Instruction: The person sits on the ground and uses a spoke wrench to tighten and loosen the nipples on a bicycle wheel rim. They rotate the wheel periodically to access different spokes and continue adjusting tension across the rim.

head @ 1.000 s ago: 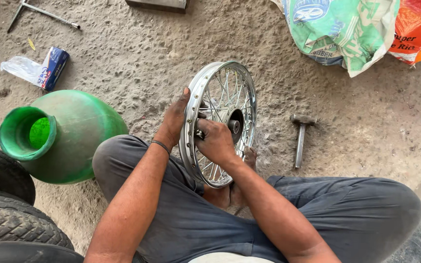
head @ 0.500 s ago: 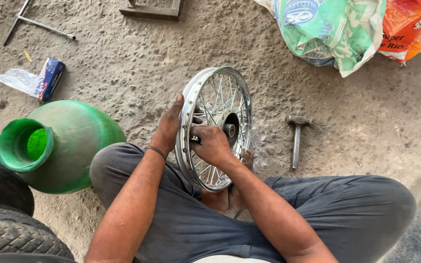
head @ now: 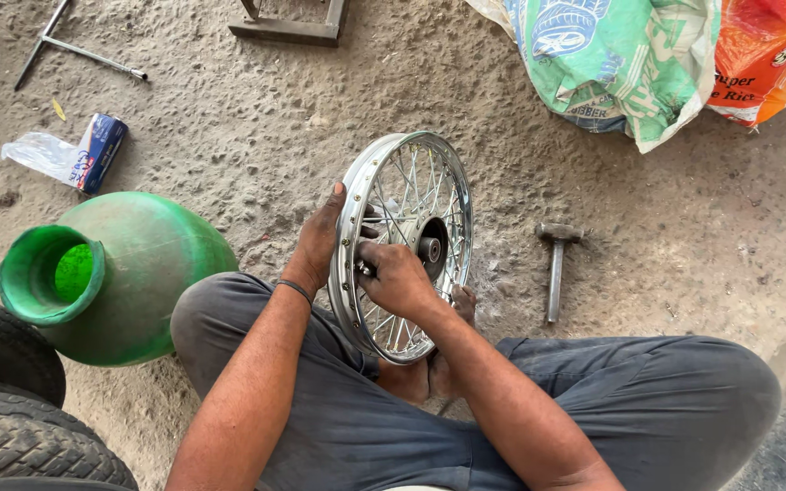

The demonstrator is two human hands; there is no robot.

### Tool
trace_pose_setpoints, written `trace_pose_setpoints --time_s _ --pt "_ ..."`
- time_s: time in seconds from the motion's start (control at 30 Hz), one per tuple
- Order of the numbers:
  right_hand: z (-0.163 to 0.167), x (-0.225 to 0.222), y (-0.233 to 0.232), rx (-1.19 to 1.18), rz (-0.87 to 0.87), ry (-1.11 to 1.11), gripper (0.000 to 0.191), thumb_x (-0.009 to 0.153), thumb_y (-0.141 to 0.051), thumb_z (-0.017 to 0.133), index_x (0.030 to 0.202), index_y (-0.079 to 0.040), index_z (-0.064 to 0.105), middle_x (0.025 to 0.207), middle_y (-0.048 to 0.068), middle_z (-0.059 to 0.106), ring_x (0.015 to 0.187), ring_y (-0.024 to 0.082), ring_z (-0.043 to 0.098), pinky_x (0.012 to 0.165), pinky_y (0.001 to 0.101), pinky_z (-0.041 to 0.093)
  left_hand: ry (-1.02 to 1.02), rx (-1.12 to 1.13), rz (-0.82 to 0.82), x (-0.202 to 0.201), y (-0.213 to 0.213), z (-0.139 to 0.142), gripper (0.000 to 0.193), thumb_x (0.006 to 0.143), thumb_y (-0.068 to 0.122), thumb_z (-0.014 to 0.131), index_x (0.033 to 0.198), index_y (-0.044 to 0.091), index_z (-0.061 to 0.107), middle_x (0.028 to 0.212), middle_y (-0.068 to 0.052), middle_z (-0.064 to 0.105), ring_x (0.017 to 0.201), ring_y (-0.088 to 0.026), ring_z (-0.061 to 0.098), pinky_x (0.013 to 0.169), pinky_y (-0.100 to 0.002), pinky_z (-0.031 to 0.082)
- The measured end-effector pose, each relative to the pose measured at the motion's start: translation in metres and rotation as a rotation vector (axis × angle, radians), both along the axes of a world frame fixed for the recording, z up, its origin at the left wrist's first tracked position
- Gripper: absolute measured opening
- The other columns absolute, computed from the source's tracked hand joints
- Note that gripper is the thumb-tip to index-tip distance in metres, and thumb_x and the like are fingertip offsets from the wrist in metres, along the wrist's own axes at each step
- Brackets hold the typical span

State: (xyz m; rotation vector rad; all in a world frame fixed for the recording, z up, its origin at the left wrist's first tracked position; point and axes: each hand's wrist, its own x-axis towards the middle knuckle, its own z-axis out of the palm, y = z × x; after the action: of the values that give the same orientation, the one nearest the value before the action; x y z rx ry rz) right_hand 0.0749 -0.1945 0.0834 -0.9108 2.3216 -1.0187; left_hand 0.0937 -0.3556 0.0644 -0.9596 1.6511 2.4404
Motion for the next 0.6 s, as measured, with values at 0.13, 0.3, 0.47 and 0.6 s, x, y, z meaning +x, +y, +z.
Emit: trace_pose_setpoints --time_s 0.13,0.3,0.47,0.6 --pt "-0.0029 -0.0036 -0.0013 -0.06 -0.089 0.028 0.022 0.081 -0.012 0.076 0.103 -0.011 0.073 0.093 0.008 0.078 0.084 0.023 0.076 0.082 0.0396 0.06 -0.009 -0.045 0.014 -0.0016 0.0021 0.0038 0.07 0.097 0.064 0.054 0.107 -0.002 0.076 0.09 -0.009 0.072 0.077 -0.017 0.065 0.07 -0.031 0.055" --pt "0.0012 -0.0031 0.0001 0.071 0.011 0.012 0.018 0.089 -0.02 0.076 0.105 -0.012 0.074 0.093 0.008 0.079 0.089 0.024 0.076 0.092 0.0414 0.057 -0.007 -0.017 -0.006 -0.0003 0.0033 0.0071 0.072 0.095 0.064 0.05 0.108 -0.002 0.073 0.09 -0.011 0.074 0.079 -0.019 0.071 0.073 -0.033 0.059" --pt "0.0044 -0.0004 -0.0005 0.066 -0.051 -0.021 0.034 0.084 -0.016 0.077 0.116 -0.01 0.069 0.109 0.012 0.075 0.101 0.028 0.073 0.097 0.0427 0.055 -0.037 -0.054 0.01 -0.0013 0.0033 0.0031 0.073 0.098 0.065 0.051 0.11 -0.003 0.075 0.089 -0.012 0.071 0.077 -0.019 0.065 0.071 -0.033 0.056" --pt "-0.0005 -0.0032 -0.0026 0.192 -0.03 0.023 0.022 0.087 -0.019 0.074 0.107 -0.011 0.071 0.108 0.008 0.076 0.101 0.025 0.072 0.096 0.0406 0.057 -0.019 0.043 0.013 -0.0023 0.0018 -0.0001 0.069 0.095 0.063 0.052 0.108 -0.002 0.072 0.088 -0.012 0.072 0.076 -0.021 0.068 0.068 -0.035 0.057"
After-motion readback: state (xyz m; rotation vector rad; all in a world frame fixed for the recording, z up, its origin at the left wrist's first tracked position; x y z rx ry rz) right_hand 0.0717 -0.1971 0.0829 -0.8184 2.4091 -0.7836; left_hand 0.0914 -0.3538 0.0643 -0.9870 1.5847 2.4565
